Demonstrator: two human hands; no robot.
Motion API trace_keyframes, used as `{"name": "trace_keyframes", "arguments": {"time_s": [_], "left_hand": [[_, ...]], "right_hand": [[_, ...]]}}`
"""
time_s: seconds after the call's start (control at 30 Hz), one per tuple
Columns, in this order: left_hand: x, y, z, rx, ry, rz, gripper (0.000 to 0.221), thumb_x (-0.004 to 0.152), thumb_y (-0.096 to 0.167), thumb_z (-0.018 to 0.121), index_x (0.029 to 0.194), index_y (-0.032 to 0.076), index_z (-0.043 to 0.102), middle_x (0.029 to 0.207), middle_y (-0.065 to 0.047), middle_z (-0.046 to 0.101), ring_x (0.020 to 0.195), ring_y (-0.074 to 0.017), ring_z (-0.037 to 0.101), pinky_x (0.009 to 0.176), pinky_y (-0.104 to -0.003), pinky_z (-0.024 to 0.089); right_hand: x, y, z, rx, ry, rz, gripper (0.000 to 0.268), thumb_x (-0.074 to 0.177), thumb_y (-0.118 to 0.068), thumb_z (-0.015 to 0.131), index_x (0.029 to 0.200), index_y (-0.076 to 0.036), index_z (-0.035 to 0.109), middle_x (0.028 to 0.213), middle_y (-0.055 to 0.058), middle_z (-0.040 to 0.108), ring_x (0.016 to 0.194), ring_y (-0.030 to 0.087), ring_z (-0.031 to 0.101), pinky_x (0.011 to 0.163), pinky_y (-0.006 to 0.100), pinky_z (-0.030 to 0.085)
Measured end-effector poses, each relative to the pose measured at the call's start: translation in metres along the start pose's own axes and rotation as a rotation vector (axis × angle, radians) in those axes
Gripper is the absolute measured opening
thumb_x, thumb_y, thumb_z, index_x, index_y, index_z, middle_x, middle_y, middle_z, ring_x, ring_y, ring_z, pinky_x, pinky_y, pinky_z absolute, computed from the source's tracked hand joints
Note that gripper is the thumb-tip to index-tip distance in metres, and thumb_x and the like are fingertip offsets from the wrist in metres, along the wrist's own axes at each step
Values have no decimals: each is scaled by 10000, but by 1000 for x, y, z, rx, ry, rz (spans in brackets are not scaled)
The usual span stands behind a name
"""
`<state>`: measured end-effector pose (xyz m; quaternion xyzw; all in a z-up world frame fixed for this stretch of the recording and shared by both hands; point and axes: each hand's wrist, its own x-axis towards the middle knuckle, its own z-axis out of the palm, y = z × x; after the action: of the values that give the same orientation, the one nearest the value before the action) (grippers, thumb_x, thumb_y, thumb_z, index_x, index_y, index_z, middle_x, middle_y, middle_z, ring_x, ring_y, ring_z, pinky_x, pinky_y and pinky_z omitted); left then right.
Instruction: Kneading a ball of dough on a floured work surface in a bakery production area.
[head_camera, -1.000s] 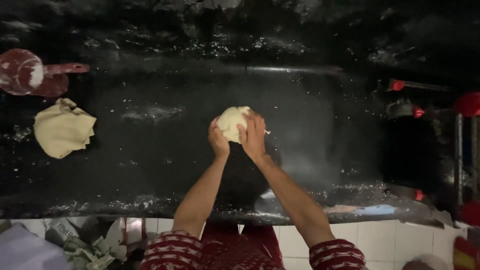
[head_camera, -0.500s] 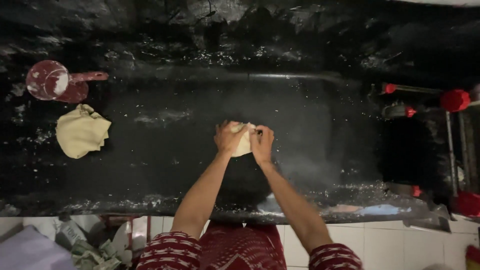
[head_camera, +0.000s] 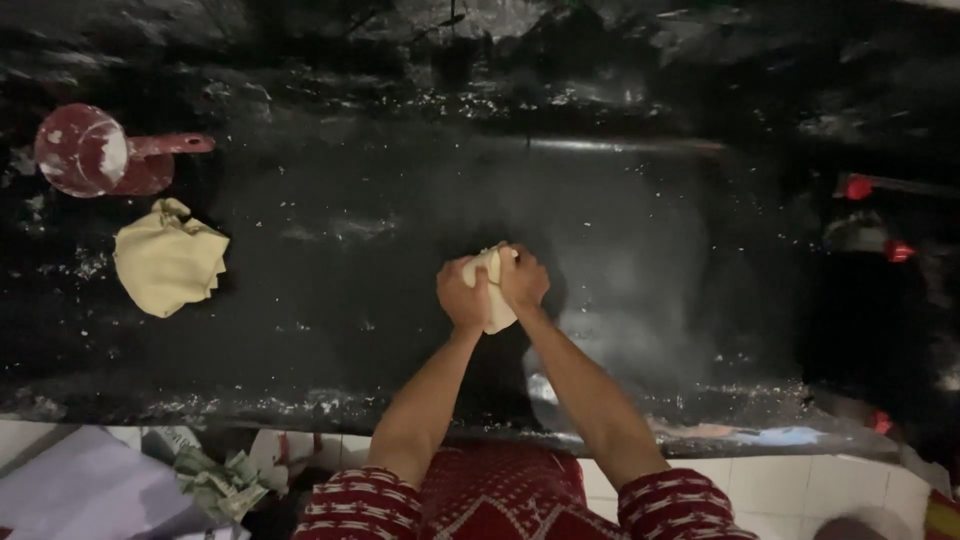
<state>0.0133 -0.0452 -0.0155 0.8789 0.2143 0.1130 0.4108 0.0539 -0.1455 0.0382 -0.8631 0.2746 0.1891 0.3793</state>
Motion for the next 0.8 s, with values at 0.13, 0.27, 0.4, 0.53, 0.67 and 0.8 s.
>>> {"name": "trace_keyframes", "arguments": {"time_s": [0.13,0.27,0.4,0.53,0.67,0.8], "left_hand": [[13,-11,11,89,-23,3,211,828,283,684,971,130,709,858,-99,651,843,-343,630,782,-487,469],[22,-30,26,171,12,70,204,790,332,679,924,178,686,824,-54,627,805,-294,620,745,-442,481],[27,-20,30,163,140,88,192,812,347,691,902,177,700,805,-47,637,794,-288,628,758,-441,488],[13,22,-16,-83,169,271,167,855,190,727,929,50,676,826,-169,642,810,-418,611,750,-513,469],[-31,29,-50,-288,-73,271,402,850,228,752,1209,100,624,1134,-148,598,1077,-375,573,949,-497,455],[-33,34,-55,67,-439,134,639,900,551,693,1377,147,560,1321,-158,577,1358,-320,464,1144,-462,338]], "right_hand": [[15,-6,10,28,66,-11,582,850,-583,436,1073,-169,779,998,163,774,987,425,725,908,557,514],[29,-6,15,53,129,-36,511,867,-566,481,992,-182,794,967,149,773,979,426,718,897,534,523],[22,-16,3,169,193,-57,456,911,-499,566,956,-103,786,955,166,765,999,407,714,910,507,514],[2,-3,-6,339,305,-295,346,986,-353,597,983,-51,765,958,192,757,983,405,708,903,514,521],[-20,38,-15,409,325,-815,201,1006,-226,568,1040,-100,720,927,124,737,876,334,705,838,446,522],[-26,61,-27,91,368,-1022,182,996,-207,552,1114,-169,686,813,22,678,811,253,659,852,390,495]]}}
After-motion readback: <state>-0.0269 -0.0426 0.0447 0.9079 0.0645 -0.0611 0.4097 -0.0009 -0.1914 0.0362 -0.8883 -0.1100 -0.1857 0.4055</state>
